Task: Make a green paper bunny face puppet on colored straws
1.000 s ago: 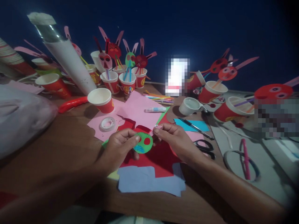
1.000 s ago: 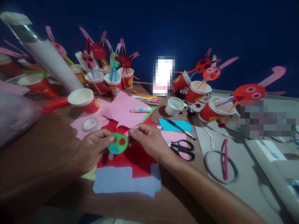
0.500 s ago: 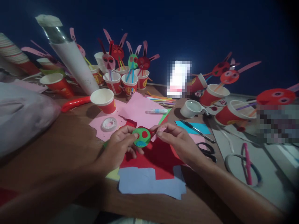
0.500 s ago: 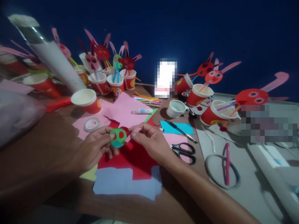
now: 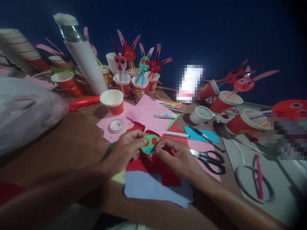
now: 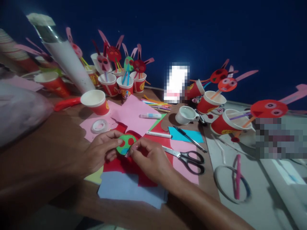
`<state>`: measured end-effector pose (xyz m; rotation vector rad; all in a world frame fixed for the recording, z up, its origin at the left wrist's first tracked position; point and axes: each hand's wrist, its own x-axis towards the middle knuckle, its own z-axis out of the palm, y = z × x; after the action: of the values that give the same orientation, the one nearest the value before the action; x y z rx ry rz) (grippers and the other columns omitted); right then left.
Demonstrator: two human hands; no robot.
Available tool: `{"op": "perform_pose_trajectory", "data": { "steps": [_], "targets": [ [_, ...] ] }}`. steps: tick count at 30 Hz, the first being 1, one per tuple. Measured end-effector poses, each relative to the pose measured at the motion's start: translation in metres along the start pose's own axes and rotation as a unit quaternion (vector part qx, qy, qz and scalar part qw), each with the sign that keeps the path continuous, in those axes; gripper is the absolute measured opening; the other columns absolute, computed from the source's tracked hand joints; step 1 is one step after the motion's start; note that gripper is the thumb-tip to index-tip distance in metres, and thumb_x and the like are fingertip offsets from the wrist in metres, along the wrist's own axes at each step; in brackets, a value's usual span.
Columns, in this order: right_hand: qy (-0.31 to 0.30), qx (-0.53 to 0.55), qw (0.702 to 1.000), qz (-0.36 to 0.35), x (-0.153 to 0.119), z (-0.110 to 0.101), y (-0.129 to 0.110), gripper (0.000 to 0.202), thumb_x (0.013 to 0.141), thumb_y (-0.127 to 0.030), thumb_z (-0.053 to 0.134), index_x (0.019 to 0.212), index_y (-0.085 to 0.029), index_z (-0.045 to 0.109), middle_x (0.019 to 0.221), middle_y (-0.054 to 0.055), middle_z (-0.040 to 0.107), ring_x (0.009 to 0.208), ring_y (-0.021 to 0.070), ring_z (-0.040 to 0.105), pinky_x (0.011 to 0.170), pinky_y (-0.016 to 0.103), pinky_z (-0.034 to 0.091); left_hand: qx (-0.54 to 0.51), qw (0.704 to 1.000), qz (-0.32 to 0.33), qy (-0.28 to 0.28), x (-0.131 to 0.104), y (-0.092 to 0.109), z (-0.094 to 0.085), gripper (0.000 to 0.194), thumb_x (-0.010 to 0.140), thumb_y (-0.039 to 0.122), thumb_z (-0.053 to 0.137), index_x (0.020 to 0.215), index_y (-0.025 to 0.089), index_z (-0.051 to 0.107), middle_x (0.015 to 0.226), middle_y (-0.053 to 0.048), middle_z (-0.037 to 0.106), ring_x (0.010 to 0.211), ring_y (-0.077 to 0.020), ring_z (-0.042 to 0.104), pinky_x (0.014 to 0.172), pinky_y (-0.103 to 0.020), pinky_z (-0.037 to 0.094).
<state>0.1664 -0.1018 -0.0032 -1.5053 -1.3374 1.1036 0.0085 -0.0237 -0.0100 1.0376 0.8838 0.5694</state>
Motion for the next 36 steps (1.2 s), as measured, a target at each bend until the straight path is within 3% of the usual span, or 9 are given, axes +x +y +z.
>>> {"op": "perform_pose_trajectory", "data": {
  "steps": [9, 16, 23, 28, 36],
  "targets": [
    [-0.018, -0.05, 0.997, -0.051, -0.0046, 0.0039, 0.0018, 0.014, 0.08, -0.011, 0.052, 0.072, -0.02, 0.059, 0.073, -0.001, 0.066, 0.069, 0.0131, 0.06, 0.066, 0.023, 0.044, 0.058, 0.998, 0.003, -0.005, -0.0011, 0.0034, -0.0036, 0.019, 0.073, 0.033, 0.063, 0.071, 0.016, 0.057, 0.054, 0.005, 0.045, 0.043, -0.0044, 0.036, 0.04, -0.016, 0.023],
    [-0.031, -0.06, 0.996, -0.052, -0.0056, 0.0054, 0.0034, 0.015, 0.079, -0.009, 0.052, 0.072, -0.02, 0.06, 0.074, -0.001, 0.066, 0.069, 0.0127, 0.06, 0.067, 0.024, 0.044, 0.018, 0.999, -0.026, 0.001, -0.0026, 0.0078, -0.0005, 0.019, 0.068, 0.03, 0.063, 0.061, 0.016, 0.052, 0.049, 0.006, 0.042, 0.041, -0.0045, 0.033, 0.04, -0.017, 0.022],
    [-0.001, 0.039, 0.999, 0.007, -0.0022, 0.0035, -0.0012, 0.012, 0.08, -0.015, 0.054, 0.07, -0.02, 0.058, 0.072, -0.002, 0.065, 0.07, 0.0127, 0.059, 0.069, 0.024, 0.045, -0.029, 0.999, -0.029, -0.031, -0.0019, 0.0043, -0.003, 0.023, 0.072, 0.04, 0.064, 0.076, 0.017, 0.06, 0.057, 0.003, 0.053, 0.046, -0.0067, 0.043, 0.044, -0.017, 0.031],
    [0.012, 0.062, 0.998, 0.014, -0.0025, 0.0048, -0.0001, 0.009, 0.08, -0.018, 0.055, 0.072, -0.02, 0.059, 0.071, -0.002, 0.065, 0.068, 0.0125, 0.059, 0.066, 0.024, 0.045, -0.02, 0.995, -0.042, -0.083, -0.0023, 0.0041, -0.0018, 0.023, 0.076, 0.035, 0.064, 0.089, 0.017, 0.059, 0.072, -0.001, 0.06, 0.054, -0.0073, 0.051, 0.046, -0.016, 0.032],
    [0.02, 0.068, 0.997, 0.001, -0.0031, 0.0057, 0.0001, 0.011, 0.081, -0.018, 0.055, 0.071, -0.02, 0.058, 0.071, -0.002, 0.064, 0.07, 0.013, 0.059, 0.069, 0.025, 0.046, -0.037, 0.996, -0.049, -0.06, -0.0007, 0.0051, -0.0005, 0.023, 0.073, 0.029, 0.067, 0.089, 0.017, 0.056, 0.07, 0.001, 0.06, 0.051, -0.0055, 0.05, 0.045, -0.015, 0.033]
  ]
}}
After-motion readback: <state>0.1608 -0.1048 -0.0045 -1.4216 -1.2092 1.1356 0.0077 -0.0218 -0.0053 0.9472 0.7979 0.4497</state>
